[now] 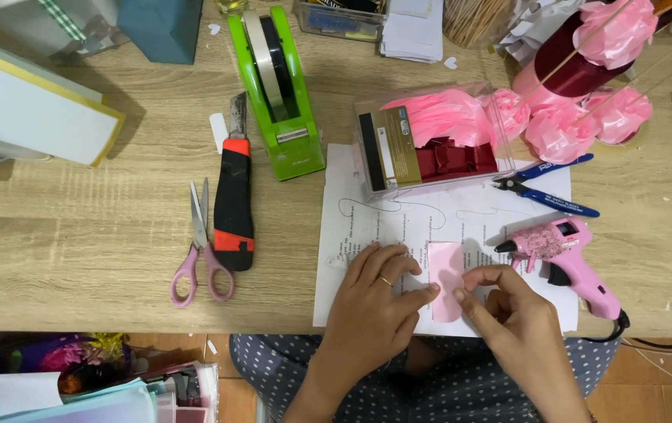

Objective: The person assembles a pink paper flower by rolling a pre-cut strip around a wooden stick and securing it with a hot glue gun. They then place the finished flower into a container and begin folding another pink paper petal, applying glue to its edges.

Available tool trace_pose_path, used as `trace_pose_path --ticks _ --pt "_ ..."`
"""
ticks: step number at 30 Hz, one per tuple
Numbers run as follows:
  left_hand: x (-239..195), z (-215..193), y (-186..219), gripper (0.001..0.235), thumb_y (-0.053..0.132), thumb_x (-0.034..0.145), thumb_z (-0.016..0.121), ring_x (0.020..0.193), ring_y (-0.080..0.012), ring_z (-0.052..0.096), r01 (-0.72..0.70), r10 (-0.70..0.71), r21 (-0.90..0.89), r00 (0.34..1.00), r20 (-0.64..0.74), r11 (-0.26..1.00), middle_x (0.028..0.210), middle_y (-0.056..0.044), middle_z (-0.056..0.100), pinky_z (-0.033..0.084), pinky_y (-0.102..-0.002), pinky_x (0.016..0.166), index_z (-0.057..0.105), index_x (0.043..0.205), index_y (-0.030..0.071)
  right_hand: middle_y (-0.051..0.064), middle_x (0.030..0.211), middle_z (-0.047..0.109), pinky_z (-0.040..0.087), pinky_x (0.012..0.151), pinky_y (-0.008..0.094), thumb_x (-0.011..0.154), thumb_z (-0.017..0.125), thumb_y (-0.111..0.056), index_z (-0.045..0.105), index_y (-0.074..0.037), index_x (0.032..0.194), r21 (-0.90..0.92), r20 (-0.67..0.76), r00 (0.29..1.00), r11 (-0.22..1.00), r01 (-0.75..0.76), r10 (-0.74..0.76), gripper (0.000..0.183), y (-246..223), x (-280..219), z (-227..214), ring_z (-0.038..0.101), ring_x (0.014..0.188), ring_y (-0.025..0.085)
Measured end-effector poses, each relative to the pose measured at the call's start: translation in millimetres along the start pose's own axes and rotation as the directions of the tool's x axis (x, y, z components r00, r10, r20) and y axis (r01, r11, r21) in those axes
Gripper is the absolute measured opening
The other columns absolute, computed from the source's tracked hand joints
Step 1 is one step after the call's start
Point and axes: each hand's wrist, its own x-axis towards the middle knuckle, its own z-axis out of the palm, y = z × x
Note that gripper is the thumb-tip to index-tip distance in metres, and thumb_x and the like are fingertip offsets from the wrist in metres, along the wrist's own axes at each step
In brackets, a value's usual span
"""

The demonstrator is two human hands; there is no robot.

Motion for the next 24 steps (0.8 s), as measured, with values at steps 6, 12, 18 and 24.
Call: trace_pose_path --ticks 6,12,18,24 --pt "0 1 0 0.019 0.002 0.089 0.065 0.120 -0.0373 0.057 0.007 -0.007 0.007 1.000 -0.004 1.000 0.110 -0.012 0.064 0.041 -0.055 0.113 0.075 0.100 0.013 0.002 0.093 0.072 0.040 0.054 0.027 0.088 0.075 -0.012 0.068 -0.010 0.106 0.109 -0.027 0.998 0.992 -0.058 0.061 0.019 -9 4 4 0.041 0.054 0.014" --pt "-3 -6 3 0.014 0.001 0.092 0.053 0.108 -0.0314 0.062 0.086 -0.157 -0.375 0.975 -0.161 0.923 0.102 -0.009 0.064 0.049 -0.046 0.097 0.064 0.098 0.006 0.010 0.090 0.073 0.045 0.052 0.026 0.084 0.074 0.006 0.065 -0.002 0.112 0.511 -0.070 0.997 0.858 0.054 -0.021 0.031 21 -3 0 0.055 0.062 0.015" --pt "4 -7 13 0.030 0.037 0.090 0.071 0.096 -0.0193 0.062 0.274 -0.312 -0.408 0.950 -0.027 0.871 0.100 0.003 0.065 0.045 -0.036 0.093 0.062 0.107 0.014 0.013 0.084 0.071 0.051 0.069 0.032 0.082 0.075 0.009 0.070 0.003 0.115 0.604 -0.065 0.998 0.797 0.025 0.017 0.034 23 -14 0 0.064 0.076 0.022" --pt "9 2 23 0.006 0.020 0.099 0.064 0.094 -0.0181 0.062 0.370 -0.411 -0.555 0.910 0.054 0.745 0.096 0.002 0.065 0.046 -0.032 0.088 0.060 0.098 0.015 0.010 0.080 0.069 0.042 0.052 0.025 0.082 0.075 0.006 0.070 0.001 0.113 0.674 -0.042 0.998 0.737 0.058 -0.040 0.032 23 -13 9 0.057 0.065 0.016"
